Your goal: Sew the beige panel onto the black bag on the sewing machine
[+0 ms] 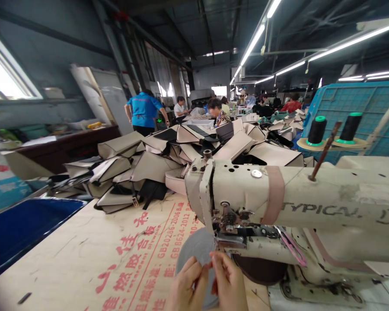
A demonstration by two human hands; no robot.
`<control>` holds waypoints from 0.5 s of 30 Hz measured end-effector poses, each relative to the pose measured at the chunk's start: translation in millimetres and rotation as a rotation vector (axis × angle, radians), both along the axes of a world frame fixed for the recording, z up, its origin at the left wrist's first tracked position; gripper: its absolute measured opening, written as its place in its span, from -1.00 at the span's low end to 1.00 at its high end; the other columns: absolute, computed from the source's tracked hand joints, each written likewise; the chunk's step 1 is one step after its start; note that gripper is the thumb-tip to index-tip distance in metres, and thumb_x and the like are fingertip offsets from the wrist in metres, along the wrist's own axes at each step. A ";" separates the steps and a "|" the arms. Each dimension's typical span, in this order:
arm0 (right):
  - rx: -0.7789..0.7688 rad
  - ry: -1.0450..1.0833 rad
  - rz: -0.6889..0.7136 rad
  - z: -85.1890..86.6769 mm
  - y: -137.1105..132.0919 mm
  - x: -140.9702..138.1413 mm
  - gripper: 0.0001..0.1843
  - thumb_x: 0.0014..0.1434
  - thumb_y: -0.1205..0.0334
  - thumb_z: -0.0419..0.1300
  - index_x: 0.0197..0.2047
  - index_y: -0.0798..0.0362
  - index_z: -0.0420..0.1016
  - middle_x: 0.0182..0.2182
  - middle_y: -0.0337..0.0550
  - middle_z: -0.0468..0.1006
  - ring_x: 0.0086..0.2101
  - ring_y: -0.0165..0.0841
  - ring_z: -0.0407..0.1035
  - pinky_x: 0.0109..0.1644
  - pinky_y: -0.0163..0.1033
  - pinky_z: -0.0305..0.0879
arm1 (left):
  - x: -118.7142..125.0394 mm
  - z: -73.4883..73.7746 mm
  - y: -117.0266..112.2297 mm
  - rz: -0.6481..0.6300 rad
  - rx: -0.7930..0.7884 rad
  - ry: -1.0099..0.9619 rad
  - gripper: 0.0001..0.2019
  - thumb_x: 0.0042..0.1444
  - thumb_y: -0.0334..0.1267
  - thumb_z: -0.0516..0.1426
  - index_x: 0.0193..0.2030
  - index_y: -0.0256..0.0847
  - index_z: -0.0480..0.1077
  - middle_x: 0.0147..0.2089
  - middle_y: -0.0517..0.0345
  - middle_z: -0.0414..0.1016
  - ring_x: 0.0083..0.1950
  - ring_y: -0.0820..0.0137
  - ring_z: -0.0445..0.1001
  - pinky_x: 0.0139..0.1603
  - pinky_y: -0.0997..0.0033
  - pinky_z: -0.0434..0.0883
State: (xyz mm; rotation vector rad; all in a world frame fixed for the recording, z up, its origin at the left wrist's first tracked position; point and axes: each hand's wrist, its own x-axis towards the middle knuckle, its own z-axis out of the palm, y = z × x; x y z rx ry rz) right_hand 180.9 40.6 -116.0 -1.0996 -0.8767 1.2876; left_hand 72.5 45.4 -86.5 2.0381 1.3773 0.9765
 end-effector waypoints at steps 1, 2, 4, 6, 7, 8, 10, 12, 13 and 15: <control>-0.019 0.051 -0.008 5.7 3.3 -1.3 -0.48 0.12 -0.20 0.09 -0.17 0.13 0.42 -0.38 -0.12 0.47 -0.65 -0.54 0.13 -0.61 -0.38 0.05 | -2.2 -0.7 -2.0 -0.015 -0.005 0.021 -0.63 0.23 -0.20 -0.12 -0.60 -0.23 0.11 -0.51 0.17 0.18 -0.50 0.50 0.24 -0.49 0.53 0.19; -0.035 0.083 0.005 9.9 6.0 -2.3 -0.46 0.11 -0.21 0.11 -0.15 0.13 0.42 -0.35 -0.11 0.48 -0.66 -0.55 0.12 -0.63 -0.39 0.03 | -6.1 -1.6 -2.2 -0.029 -0.021 0.055 -0.62 0.24 -0.20 -0.13 -0.60 -0.23 0.14 -0.51 0.17 0.19 -0.51 0.49 0.24 -0.48 0.51 0.20; -0.061 0.078 0.036 12.3 9.5 -2.6 -0.40 0.08 -0.24 0.11 -0.09 0.15 0.39 -0.30 -0.06 0.49 -0.68 -0.56 0.12 -0.65 -0.39 0.01 | -18.1 -2.8 2.5 -0.035 -0.055 0.177 -0.60 0.25 -0.17 -0.13 -0.58 -0.24 0.22 -0.49 0.14 0.25 -0.45 0.44 0.29 -0.41 0.45 0.25; -0.079 -0.033 0.039 6.5 9.3 -0.4 -0.32 0.06 -0.29 0.10 0.00 0.14 0.33 -0.22 -0.01 0.49 -0.68 -0.55 0.17 -0.64 -0.38 0.06 | -31.2 -2.3 13.1 0.064 -0.049 0.350 -0.65 0.24 -0.15 -0.09 -0.47 -0.22 0.34 -0.32 0.05 0.38 -0.23 0.28 0.38 -0.22 0.25 0.31; -0.073 -0.121 0.024 1.3 7.7 1.3 -0.30 0.06 -0.29 0.08 0.03 0.13 0.31 -0.23 -0.01 0.49 -0.66 -0.52 0.20 -0.61 -0.37 0.11 | -36.2 -1.5 19.7 0.150 -0.021 0.424 -0.72 0.23 -0.16 -0.06 -0.36 -0.19 0.39 -0.17 0.00 0.40 -0.08 0.16 0.36 -0.12 0.11 0.29; -0.063 -0.206 0.018 -4.9 5.1 3.3 -0.30 0.07 -0.30 0.06 0.04 0.14 0.31 -0.29 -0.04 0.50 -0.64 -0.49 0.24 -0.58 -0.37 0.15 | -39.4 -0.5 26.9 0.231 0.014 0.461 -0.76 0.22 -0.18 -0.05 -0.23 -0.17 0.41 -0.04 -0.03 0.38 0.04 0.08 0.29 -0.03 -0.01 0.25; -0.040 -0.323 0.010 -17.8 -1.9 6.6 -0.34 0.12 -0.27 0.01 0.00 0.15 0.35 -0.41 -0.09 0.50 -0.60 -0.44 0.27 -0.52 -0.36 0.19 | -39.0 1.4 41.3 0.268 0.056 0.383 -0.72 0.23 -0.25 -0.08 0.00 -0.15 0.34 0.12 -0.04 0.28 0.16 0.09 0.19 0.09 -0.05 0.20; -0.024 -0.354 0.015 -28.9 -10.1 7.7 -0.37 0.13 -0.26 -0.01 -0.06 0.14 0.40 -0.42 -0.08 0.50 -0.60 -0.43 0.26 -0.52 -0.36 0.19 | -30.6 2.3 54.1 0.145 0.072 0.191 -0.66 0.25 -0.30 -0.15 0.07 -0.13 0.30 0.14 0.01 0.27 0.15 0.22 0.21 0.14 0.09 0.21; -0.021 -0.350 0.009 -33.3 -14.0 7.0 -0.38 0.12 -0.27 -0.01 -0.09 0.13 0.42 -0.39 -0.07 0.50 -0.61 -0.44 0.25 -0.54 -0.35 0.17 | -24.8 2.3 59.5 0.065 0.071 0.108 -0.66 0.25 -0.32 -0.16 0.06 -0.12 0.31 0.13 0.02 0.28 0.15 0.26 0.22 0.15 0.14 0.21; -0.011 -0.331 -0.023 -40.4 -20.9 3.9 -0.40 0.11 -0.27 0.00 -0.14 0.10 0.44 -0.40 -0.08 0.50 -0.64 -0.45 0.21 -0.59 -0.36 0.10 | -13.6 1.8 67.5 -0.062 0.060 0.022 -0.67 0.20 -0.38 -0.10 0.02 -0.13 0.36 0.13 0.01 0.29 0.16 0.25 0.22 0.17 0.16 0.20</control>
